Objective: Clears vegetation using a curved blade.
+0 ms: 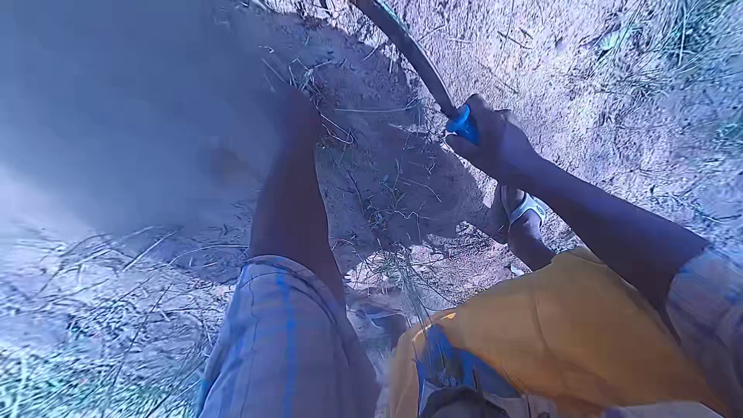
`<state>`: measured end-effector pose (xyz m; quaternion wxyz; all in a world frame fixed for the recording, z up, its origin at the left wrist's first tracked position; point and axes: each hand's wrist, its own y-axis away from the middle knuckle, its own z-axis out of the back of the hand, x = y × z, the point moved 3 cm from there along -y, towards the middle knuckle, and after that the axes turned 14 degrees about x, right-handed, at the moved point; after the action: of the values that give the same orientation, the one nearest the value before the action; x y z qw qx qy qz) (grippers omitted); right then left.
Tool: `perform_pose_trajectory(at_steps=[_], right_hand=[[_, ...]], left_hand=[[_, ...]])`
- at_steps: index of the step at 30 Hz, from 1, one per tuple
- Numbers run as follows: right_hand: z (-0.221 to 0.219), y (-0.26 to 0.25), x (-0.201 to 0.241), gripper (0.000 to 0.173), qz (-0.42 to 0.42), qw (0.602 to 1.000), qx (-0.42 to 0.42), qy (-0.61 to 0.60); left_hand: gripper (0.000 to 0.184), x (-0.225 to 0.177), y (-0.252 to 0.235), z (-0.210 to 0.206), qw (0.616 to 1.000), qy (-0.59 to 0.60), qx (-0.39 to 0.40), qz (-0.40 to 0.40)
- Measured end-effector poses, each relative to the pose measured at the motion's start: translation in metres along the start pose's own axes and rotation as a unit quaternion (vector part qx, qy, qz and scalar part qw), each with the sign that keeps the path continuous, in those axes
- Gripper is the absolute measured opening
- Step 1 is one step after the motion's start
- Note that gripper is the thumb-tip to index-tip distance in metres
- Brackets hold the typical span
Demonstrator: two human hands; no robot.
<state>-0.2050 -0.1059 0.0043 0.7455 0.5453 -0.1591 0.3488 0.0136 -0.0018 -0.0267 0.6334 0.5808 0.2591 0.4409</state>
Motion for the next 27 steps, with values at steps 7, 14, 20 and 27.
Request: perform_pose_trajectory(at_steps=[7,14,20,27], right_hand=[[-0.034,-0.073,0.041,0.045,-0.105,0.985,0.119,0.070],[-0.044,0.081,-0.039,0.040,-0.263,0.929,0.205,0.163],[-0.024,0.015,0.033,0.038,-0.068,0.989,0.059,0.120],[-0.070,-0.022,-0.002,0.047,-0.174,0.963,0.181,0.100]], left_hand=[[0.046,0.048,-0.095,-0.009,0.992,0.066,-0.096,-0.057],[0.045,0.079,-0.076,-0.118,0.982,0.141,-0.019,-0.124],[0.049,0.088,-0.044,-0.184,0.990,0.122,0.048,-0.057],[0.045,0.103,-0.038,-0.177,0.991,0.100,0.040,-0.081]])
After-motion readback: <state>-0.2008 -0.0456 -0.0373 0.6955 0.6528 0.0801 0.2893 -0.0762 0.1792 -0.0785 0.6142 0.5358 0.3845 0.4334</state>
